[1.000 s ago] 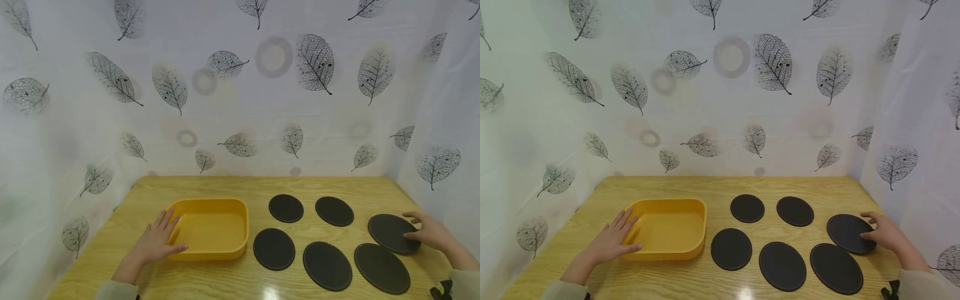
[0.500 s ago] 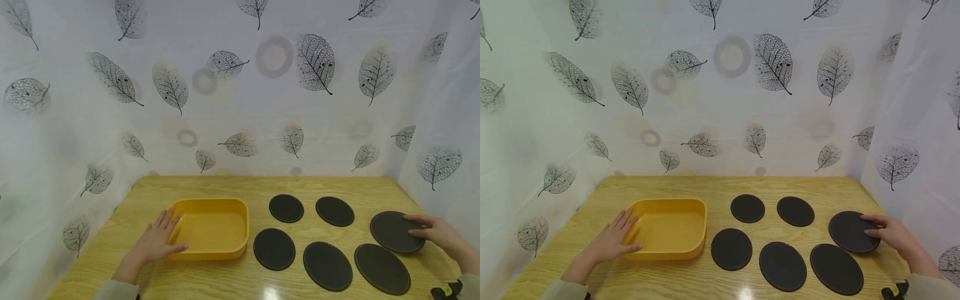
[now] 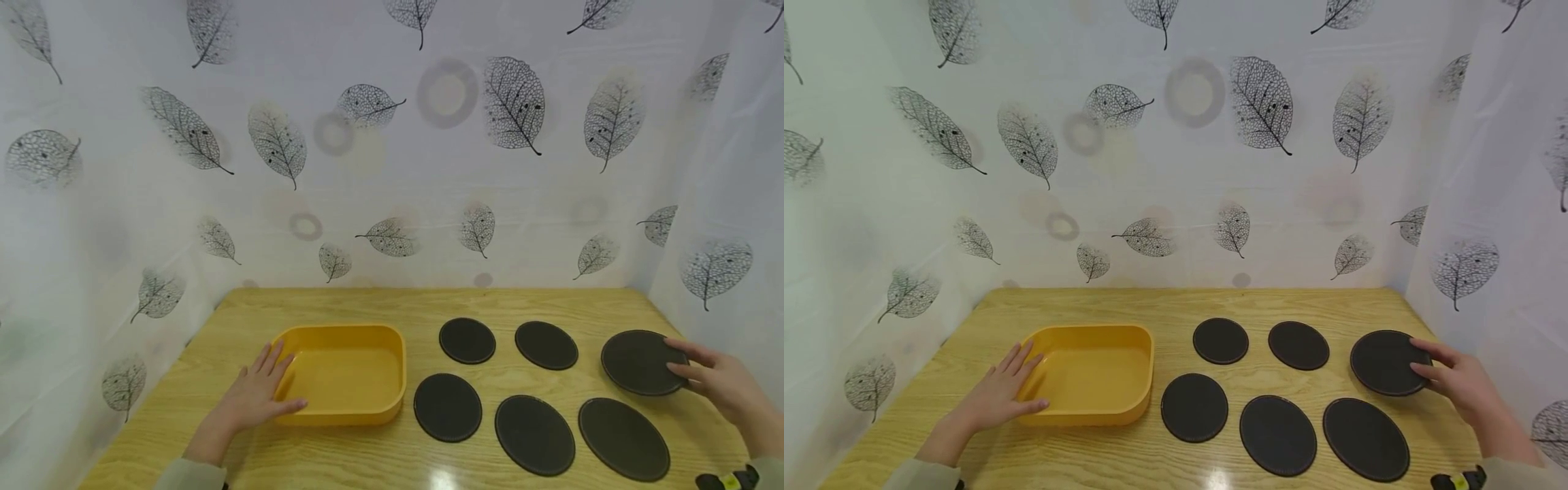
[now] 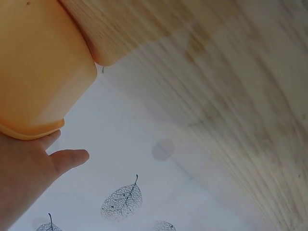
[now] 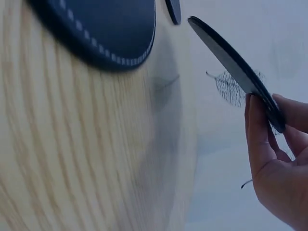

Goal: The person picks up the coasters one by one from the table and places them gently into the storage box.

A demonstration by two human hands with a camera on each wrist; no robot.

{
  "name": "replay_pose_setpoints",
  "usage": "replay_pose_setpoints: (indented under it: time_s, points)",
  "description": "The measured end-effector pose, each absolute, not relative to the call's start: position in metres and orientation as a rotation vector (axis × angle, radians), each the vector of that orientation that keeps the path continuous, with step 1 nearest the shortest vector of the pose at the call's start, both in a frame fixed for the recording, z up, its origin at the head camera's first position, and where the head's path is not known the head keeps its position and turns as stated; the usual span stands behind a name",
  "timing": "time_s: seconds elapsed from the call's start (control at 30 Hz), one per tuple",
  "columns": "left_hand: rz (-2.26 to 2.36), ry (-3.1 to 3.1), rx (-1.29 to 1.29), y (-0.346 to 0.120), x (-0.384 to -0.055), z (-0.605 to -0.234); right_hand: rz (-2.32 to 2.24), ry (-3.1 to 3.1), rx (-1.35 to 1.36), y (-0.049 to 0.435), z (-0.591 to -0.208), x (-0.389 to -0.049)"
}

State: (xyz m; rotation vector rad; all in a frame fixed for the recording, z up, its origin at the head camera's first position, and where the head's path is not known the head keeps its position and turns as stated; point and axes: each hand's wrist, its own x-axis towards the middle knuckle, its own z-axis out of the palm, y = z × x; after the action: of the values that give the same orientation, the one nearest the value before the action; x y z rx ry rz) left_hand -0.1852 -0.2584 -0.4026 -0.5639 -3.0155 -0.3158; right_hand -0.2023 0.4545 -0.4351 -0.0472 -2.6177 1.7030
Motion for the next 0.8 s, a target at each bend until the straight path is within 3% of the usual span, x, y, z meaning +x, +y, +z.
replay_pose_setpoints:
  time_s: [0.17, 0.47, 0.8]
  points:
    - [-0.308, -3.016, -0.549, -0.26, -0.184, -0.405, 2.078, -2.264, 0.103, 0.449, -0.448, -0.213]
    - [-0.286, -3.006, -0.555, -0.262, -0.184, -0.408, 2.42, -2.006, 0.254, 0.366, -0.406, -0.197]
    - [-0.246, -2.982, -0.565, -0.261, -0.188, -0.408, 2.659, -1.807, 0.412, 0.297, -0.389, -0.204]
